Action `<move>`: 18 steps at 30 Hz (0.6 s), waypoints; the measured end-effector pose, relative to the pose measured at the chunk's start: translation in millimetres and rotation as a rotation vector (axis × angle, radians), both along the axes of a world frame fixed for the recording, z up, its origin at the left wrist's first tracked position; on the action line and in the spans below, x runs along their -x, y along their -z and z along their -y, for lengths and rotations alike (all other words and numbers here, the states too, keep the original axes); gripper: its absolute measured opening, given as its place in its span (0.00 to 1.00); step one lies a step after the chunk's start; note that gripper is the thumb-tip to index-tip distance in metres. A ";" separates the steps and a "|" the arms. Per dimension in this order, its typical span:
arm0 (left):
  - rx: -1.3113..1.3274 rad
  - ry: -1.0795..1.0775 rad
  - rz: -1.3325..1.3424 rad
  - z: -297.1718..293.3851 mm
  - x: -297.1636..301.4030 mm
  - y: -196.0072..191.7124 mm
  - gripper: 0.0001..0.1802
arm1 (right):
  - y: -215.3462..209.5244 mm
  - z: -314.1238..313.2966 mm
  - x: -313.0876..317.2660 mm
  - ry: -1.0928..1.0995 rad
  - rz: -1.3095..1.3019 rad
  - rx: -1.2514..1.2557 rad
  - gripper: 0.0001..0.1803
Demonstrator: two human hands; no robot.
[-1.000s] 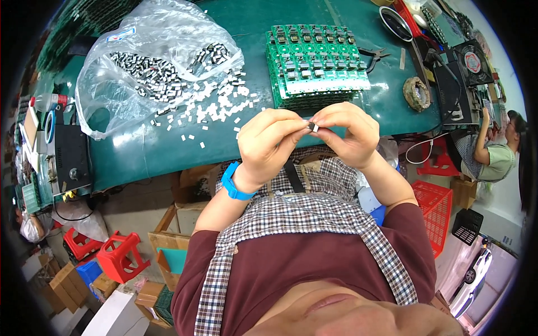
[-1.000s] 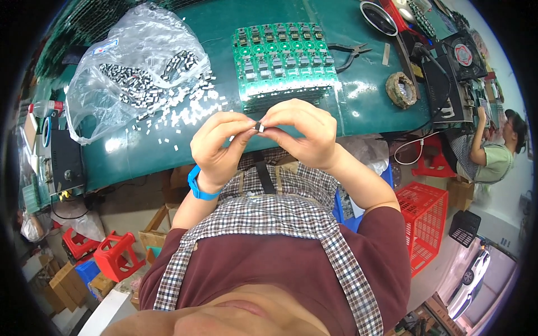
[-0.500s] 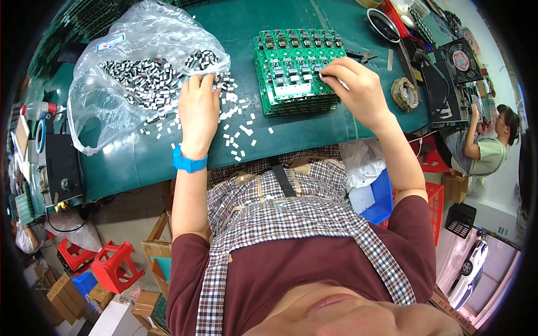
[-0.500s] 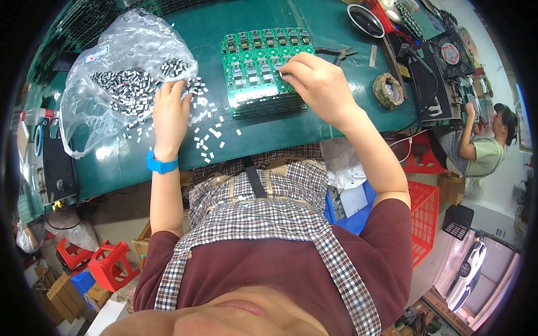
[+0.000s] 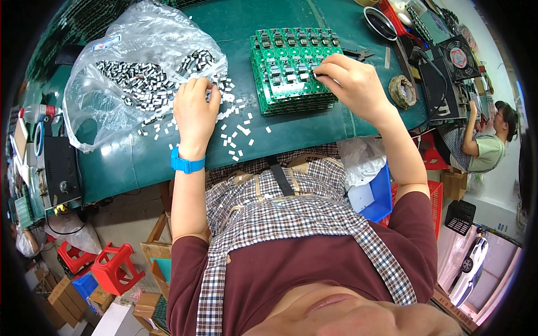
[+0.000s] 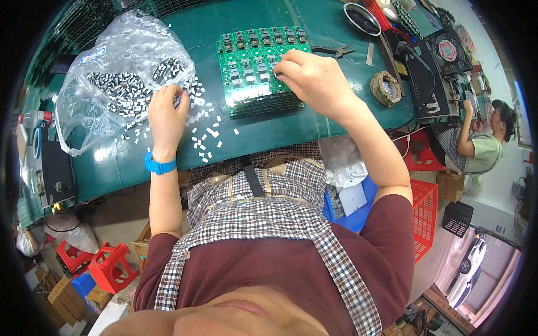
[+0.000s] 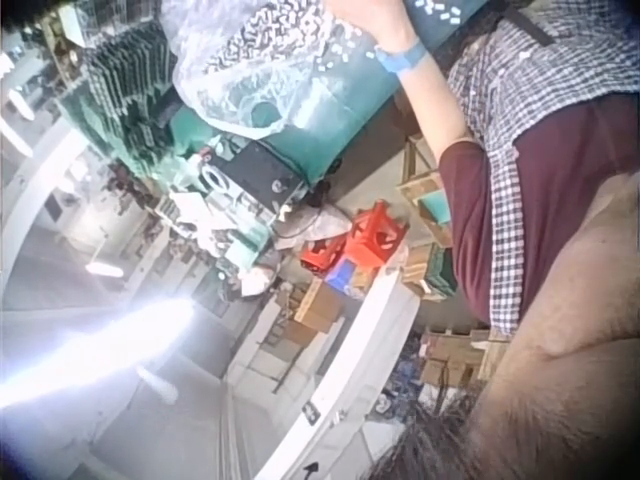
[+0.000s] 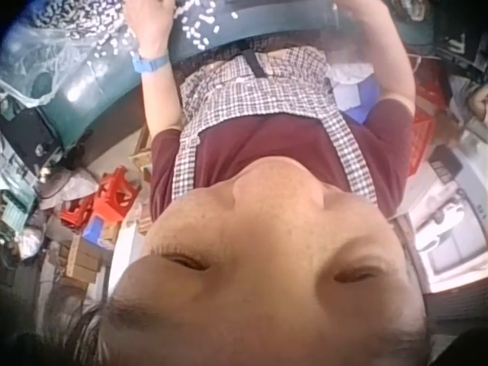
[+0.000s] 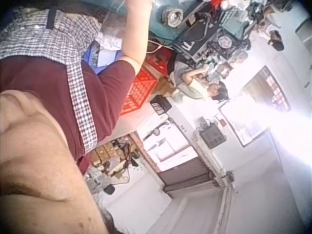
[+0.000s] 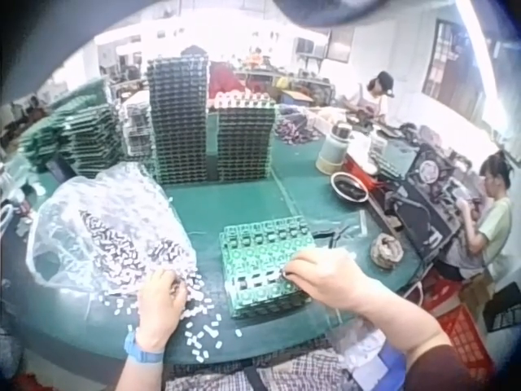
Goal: The person assembles electronic components by hand, placing small white pieces into a green circuit board array.
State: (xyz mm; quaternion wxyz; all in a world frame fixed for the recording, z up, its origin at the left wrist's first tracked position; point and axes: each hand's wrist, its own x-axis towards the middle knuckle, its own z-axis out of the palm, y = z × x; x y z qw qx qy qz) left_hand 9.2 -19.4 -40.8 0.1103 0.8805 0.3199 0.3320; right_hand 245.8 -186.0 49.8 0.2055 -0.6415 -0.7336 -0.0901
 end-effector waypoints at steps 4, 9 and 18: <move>0.009 -0.015 -0.006 -0.1 0.6 -0.3 0.04 | -2.8 -1.2 -4.0 -0.050 0.000 0.033 0.05; 0.015 -0.005 -0.009 0.0 0.7 -0.2 0.05 | -4.2 -1.2 -4.4 -0.068 -0.003 0.058 0.05; 0.424 0.097 0.286 29.5 5.7 -30.6 0.05 | -15.6 10.4 12.7 0.053 -0.039 -0.014 0.10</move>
